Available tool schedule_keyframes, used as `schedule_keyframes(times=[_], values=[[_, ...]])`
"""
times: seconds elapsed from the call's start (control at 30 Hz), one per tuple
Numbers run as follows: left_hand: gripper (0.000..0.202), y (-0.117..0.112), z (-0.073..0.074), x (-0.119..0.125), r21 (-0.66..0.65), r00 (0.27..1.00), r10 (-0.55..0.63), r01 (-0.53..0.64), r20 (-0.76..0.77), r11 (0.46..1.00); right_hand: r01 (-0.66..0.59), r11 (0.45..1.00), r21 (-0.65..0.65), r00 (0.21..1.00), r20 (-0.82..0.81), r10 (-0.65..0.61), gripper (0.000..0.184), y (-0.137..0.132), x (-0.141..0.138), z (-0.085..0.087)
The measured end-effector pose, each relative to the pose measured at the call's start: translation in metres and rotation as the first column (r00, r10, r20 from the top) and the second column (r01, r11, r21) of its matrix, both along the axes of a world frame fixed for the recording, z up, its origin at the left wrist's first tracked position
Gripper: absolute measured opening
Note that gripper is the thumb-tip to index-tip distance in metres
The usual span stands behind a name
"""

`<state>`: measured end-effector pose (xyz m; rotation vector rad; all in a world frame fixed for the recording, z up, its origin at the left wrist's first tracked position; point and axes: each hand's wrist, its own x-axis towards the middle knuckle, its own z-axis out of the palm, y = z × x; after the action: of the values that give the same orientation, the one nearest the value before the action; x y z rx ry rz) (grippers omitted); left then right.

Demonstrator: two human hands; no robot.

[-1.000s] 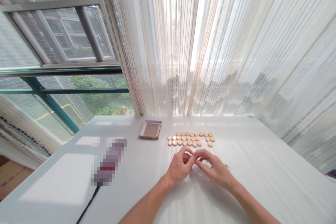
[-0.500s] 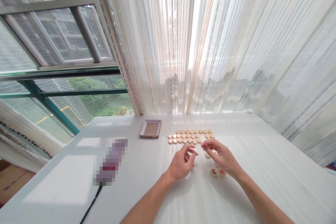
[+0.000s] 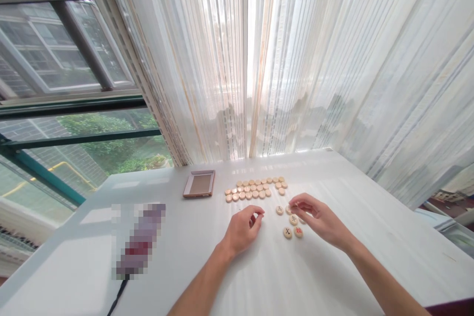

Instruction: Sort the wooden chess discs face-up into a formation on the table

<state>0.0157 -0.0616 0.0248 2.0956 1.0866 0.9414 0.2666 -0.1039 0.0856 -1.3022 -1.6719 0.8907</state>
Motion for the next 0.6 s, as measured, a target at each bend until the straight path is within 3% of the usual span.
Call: schedule_keyframes(times=[0.27, 0.43, 0.6], values=[[0.017, -0.001, 0.001, 0.0, 0.032, 0.998, -0.011, 0.013, -0.056, 0.999, 0.042, 0.976, -0.215, 0.998, 0.047, -0.033, 0.027, -0.059, 0.005, -0.037], [0.017, -0.002, 0.002, 0.0, 0.033, 0.998, -0.012, 0.013, -0.054, 0.999, 0.149, 0.951, -0.272, 0.989, 0.041, -0.143, 0.032, -0.063, -0.01, -0.052], [0.018, -0.002, 0.003, 0.0, 0.034, 0.999, -0.011, 0.013, -0.044, 0.999, 0.238, 0.949, -0.208, 0.965, 0.16, -0.208, 0.021, -0.06, -0.025, -0.053]])
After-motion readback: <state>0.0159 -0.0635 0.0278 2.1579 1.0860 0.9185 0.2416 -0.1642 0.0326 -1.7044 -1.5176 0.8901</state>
